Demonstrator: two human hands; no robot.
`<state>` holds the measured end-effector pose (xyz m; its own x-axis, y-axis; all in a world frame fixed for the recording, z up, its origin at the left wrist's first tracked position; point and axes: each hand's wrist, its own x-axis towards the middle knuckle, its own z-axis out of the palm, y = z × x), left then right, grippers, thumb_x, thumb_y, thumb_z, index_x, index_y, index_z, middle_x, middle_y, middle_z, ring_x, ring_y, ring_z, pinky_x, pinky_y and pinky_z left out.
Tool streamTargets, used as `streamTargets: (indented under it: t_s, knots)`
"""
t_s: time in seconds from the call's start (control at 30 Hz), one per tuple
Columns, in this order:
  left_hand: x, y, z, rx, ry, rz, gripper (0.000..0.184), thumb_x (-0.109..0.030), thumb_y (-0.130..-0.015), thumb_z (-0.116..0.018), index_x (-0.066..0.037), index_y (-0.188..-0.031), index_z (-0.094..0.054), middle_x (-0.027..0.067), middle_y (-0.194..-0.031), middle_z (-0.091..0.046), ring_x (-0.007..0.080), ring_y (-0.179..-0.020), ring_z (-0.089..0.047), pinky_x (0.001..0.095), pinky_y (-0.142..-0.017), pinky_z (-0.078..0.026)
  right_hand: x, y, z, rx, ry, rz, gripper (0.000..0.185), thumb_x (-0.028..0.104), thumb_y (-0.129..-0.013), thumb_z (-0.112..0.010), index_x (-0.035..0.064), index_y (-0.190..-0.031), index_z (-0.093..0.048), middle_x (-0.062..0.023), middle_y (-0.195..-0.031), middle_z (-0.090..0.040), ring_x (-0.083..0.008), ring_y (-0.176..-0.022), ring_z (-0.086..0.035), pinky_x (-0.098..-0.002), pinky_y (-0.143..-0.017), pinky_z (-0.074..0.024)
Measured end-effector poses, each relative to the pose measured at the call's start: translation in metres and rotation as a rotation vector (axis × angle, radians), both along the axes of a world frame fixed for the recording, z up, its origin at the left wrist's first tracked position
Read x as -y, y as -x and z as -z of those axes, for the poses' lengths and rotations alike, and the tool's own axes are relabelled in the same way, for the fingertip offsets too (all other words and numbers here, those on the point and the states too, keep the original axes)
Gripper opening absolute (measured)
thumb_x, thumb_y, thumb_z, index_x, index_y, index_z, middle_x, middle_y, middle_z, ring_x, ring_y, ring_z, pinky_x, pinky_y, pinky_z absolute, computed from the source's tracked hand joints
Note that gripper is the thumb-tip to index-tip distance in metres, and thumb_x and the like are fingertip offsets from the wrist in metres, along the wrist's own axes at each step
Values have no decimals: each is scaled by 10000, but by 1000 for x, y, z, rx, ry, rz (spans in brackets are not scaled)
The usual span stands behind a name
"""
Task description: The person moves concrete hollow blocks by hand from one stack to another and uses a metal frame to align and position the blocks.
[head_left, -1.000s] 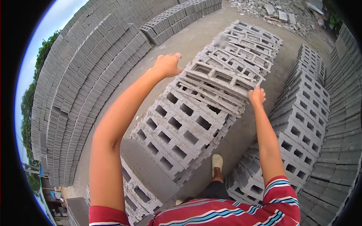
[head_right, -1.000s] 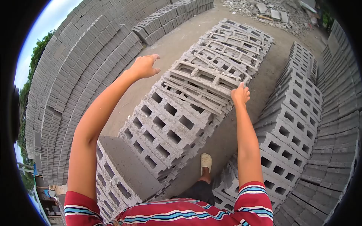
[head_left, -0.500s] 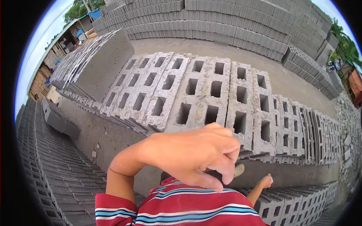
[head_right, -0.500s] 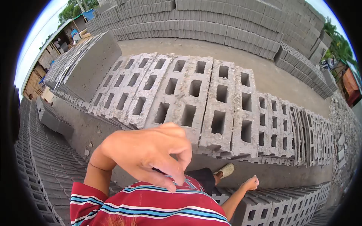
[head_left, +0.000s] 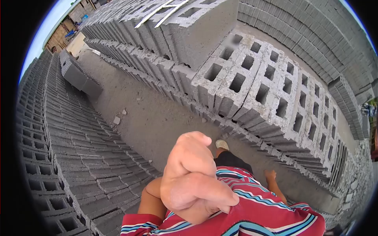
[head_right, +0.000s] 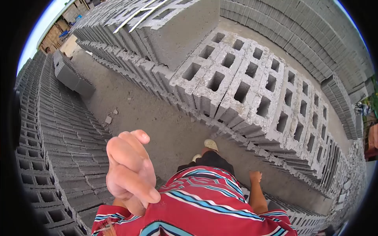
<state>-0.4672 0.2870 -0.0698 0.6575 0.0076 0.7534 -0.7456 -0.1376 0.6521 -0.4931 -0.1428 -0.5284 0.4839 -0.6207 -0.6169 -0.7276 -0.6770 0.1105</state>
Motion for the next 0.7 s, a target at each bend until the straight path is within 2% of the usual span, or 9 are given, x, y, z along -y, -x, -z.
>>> streamTargets:
  t_s: [0.07, 0.1, 0.2, 0.3, 0.37, 0.43, 0.5, 0.53, 0.7]
  knots:
    - [-17, 4, 2, -100, 154, -59, 156, -234, -648, -749, -167, -720, -628, -44, -775, -415, 121, -690, -409, 327, -783, -356, -37, -18, -14, -56, -65, -50, 553, 309, -703, -556, 52, -1192, -539, -193, -1351, -367, -356, -1235, -378, -420, -995, -351]
    - [-25, 8, -4, -192, 206, -39, 163, -270, -664, -752, -211, -689, -602, -48, -802, -414, 112, -740, -426, 333, -836, -353, -47, -28, 0, -126, -78, -198, 562, 319, -702, -550, 51, -1196, -534, -202, -1347, -369, -355, -1239, -374, -415, -997, -348]
    - [-13, 22, -48, -592, 465, -297, 186, -260, -772, -646, -201, -650, -519, -43, -825, -420, 108, -778, -453, 345, -862, -368, -117, -45, -24, -32, -99, -238, 526, 340, -691, -553, 42, -1122, -587, -221, -1314, -406, -371, -1227, -381, -410, -983, -367]
    - [-44, 14, -37, -415, 514, 70, 172, -250, -778, -639, -183, -663, -531, -33, -813, -430, 117, -763, -452, 337, -835, -362, -150, -63, 6, -19, -107, -455, 510, 347, -674, -570, 20, -1062, -614, -255, -1216, -492, -371, -1180, -434, -394, -972, -378]
    - [-76, 3, -10, -305, 521, 312, 163, -243, -781, -634, -171, -671, -538, -27, -805, -437, 123, -752, -452, 331, -817, -358, -165, -78, 28, -85, -203, -628, 511, 350, -669, -578, -2, -1038, -615, -268, -1135, -537, -370, -1128, -482, -390, -949, -395]
    - [-109, -11, 5, -253, 539, 459, 155, -236, -785, -629, -159, -679, -546, -20, -797, -443, 129, -742, -452, 325, -799, -354, -156, -85, 74, -43, -227, -720, 504, 351, -665, -584, -19, -1006, -621, -271, -1076, -570, -365, -1073, -526, -394, -921, -414]
    - [-146, -26, 15, -218, 553, 541, 149, -230, -789, -624, -147, -687, -554, -14, -789, -450, 135, -732, -451, 320, -781, -351, -208, -98, 64, -74, -249, -712, 496, 347, -665, -585, -21, -996, -625, -269, -1077, -570, -361, -1073, -529, -392, -919, -416]
    - [-165, -34, 18, -198, 545, 570, 146, -226, -791, -622, -141, -691, -557, -11, -785, -453, 137, -726, -451, 317, -772, -349, -218, -101, 86, -98, -255, -662, 492, 345, -665, -586, -22, -991, -626, -267, -1078, -571, -360, -1072, -530, -392, -918, -418]
    - [-264, -83, 16, -131, 485, 676, 136, -210, -800, -610, -112, -712, -576, 5, -766, -470, 152, -701, -451, 303, -726, -339, -325, -127, 89, -149, -301, -443, 473, 334, -663, -589, -26, -965, -635, -260, -1080, -573, -350, -1070, -535, -388, -914, -425]
